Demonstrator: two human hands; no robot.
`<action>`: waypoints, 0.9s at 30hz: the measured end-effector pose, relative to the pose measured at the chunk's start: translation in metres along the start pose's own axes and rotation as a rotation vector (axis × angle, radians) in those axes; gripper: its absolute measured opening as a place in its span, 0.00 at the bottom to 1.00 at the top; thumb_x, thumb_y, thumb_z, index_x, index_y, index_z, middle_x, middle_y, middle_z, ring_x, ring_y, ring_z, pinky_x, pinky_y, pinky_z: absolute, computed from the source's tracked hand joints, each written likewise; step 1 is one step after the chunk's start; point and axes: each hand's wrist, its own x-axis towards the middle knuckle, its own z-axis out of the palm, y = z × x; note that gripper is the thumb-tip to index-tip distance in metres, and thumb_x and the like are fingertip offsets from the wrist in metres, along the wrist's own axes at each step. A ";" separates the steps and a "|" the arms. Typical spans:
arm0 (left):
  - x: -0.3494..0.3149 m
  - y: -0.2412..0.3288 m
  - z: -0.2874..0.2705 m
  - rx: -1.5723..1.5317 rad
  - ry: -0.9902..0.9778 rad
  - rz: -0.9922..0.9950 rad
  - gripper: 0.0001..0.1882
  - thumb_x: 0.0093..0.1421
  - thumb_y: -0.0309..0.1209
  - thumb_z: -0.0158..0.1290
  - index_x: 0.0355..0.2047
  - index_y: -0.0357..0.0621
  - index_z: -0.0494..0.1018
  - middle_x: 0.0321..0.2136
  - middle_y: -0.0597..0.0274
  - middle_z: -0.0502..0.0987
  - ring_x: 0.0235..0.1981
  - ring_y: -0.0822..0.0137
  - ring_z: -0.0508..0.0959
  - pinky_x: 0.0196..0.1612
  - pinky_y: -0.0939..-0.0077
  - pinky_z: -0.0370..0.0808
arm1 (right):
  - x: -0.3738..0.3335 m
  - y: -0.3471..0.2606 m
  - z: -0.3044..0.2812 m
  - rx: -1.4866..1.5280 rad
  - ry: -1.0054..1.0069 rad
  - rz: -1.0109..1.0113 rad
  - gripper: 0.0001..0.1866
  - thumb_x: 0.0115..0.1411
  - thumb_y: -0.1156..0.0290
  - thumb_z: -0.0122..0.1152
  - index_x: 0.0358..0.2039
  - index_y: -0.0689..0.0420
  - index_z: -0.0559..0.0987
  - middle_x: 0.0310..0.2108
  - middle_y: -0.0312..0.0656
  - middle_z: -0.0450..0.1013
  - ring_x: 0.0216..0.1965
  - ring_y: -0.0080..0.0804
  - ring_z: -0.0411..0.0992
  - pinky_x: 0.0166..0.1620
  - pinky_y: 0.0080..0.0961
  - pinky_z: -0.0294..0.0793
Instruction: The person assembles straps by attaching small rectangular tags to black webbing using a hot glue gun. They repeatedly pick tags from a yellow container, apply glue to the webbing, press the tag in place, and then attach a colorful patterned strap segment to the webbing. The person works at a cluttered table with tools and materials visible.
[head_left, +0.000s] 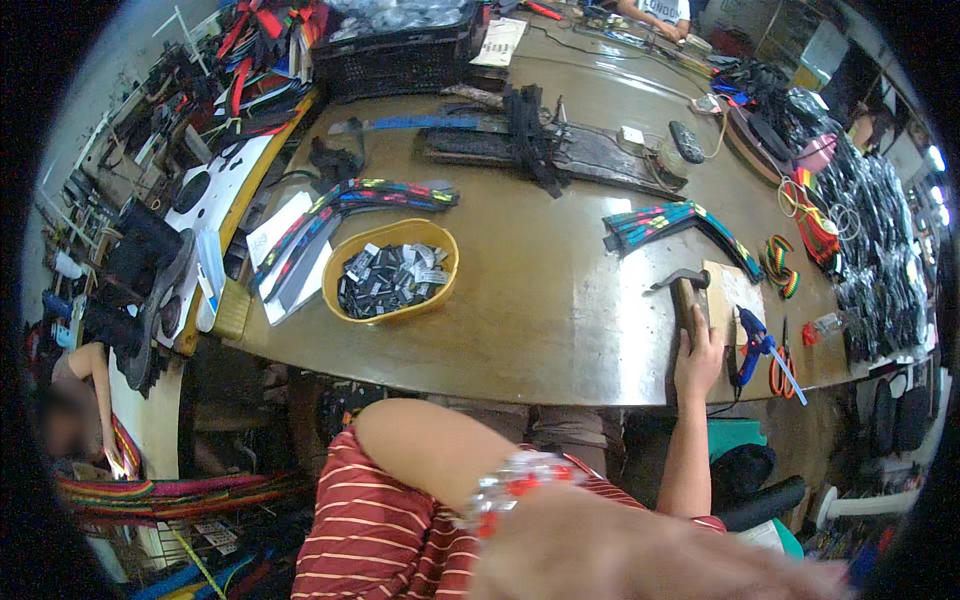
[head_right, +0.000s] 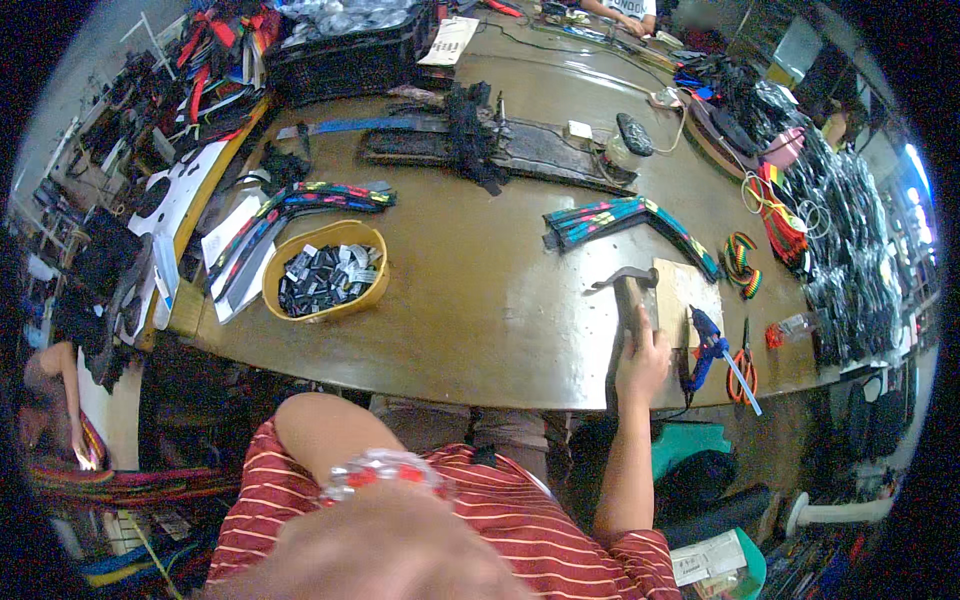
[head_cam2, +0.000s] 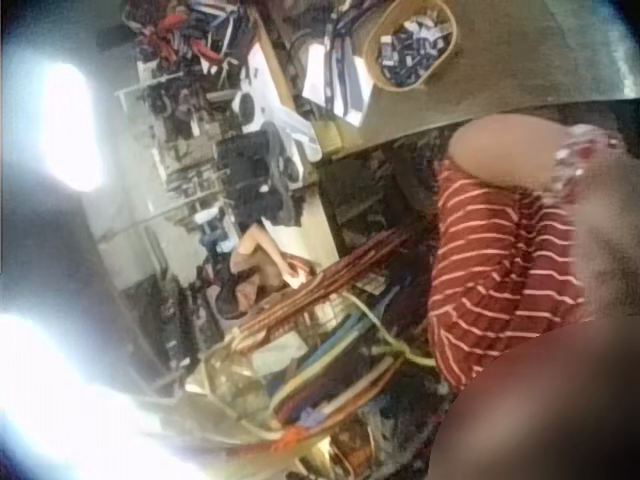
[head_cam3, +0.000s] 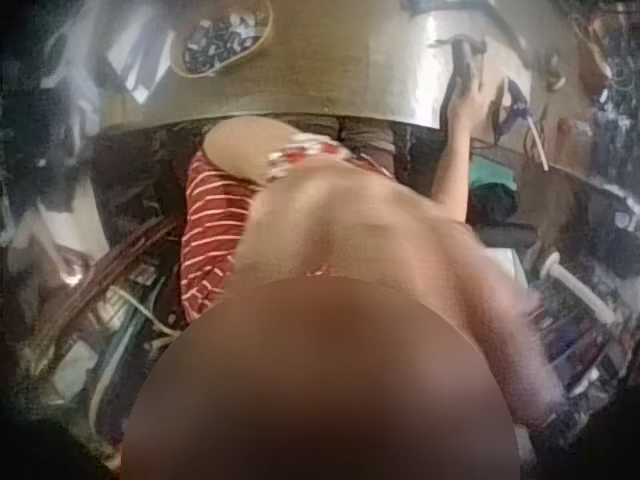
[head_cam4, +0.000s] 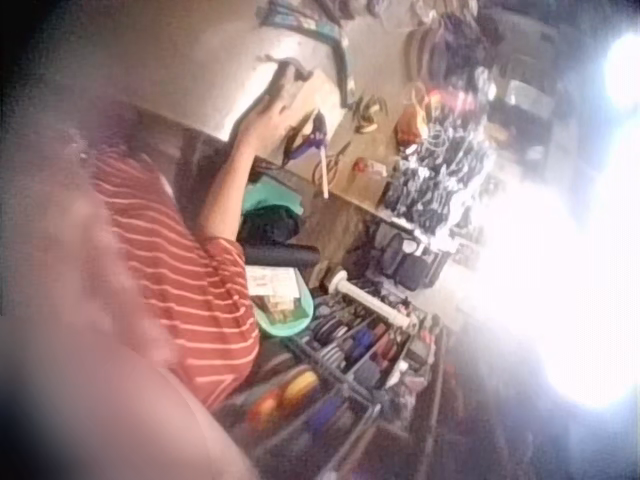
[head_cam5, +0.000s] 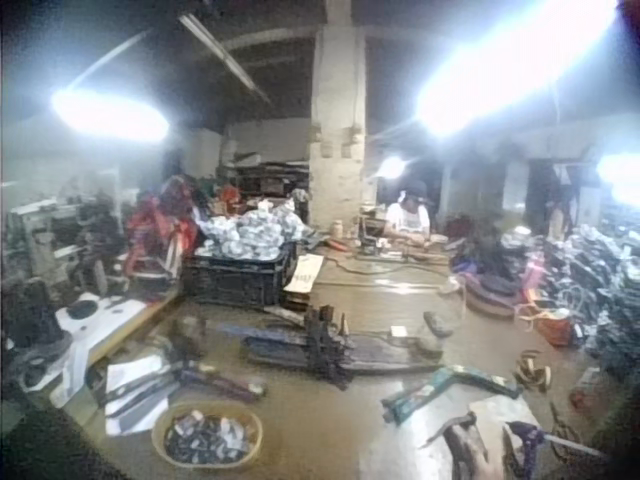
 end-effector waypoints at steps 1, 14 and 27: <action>0.011 -0.011 0.009 -0.058 -0.061 -0.004 0.16 0.65 0.36 0.45 0.47 0.38 0.66 0.41 0.50 0.73 0.44 0.56 0.74 0.46 0.62 0.74 | 0.000 0.000 0.000 0.000 -0.023 0.021 0.28 0.54 0.70 0.61 0.57 0.39 0.70 0.32 0.46 0.67 0.36 0.47 0.68 0.39 0.41 0.69; 0.053 -0.072 0.054 -0.340 -0.278 -0.003 0.13 0.64 0.35 0.47 0.38 0.35 0.69 0.33 0.51 0.72 0.37 0.54 0.73 0.42 0.62 0.72 | -0.001 0.005 0.005 -0.004 -0.018 0.009 0.30 0.54 0.69 0.61 0.58 0.36 0.68 0.34 0.46 0.68 0.37 0.48 0.69 0.39 0.41 0.70; 0.001 0.011 -0.014 -0.054 0.092 -0.077 0.13 0.64 0.34 0.47 0.34 0.34 0.72 0.36 0.51 0.73 0.38 0.56 0.73 0.41 0.64 0.70 | 0.005 -0.004 0.007 0.012 0.142 -0.088 0.24 0.50 0.73 0.61 0.50 0.41 0.76 0.30 0.49 0.72 0.34 0.47 0.71 0.37 0.40 0.71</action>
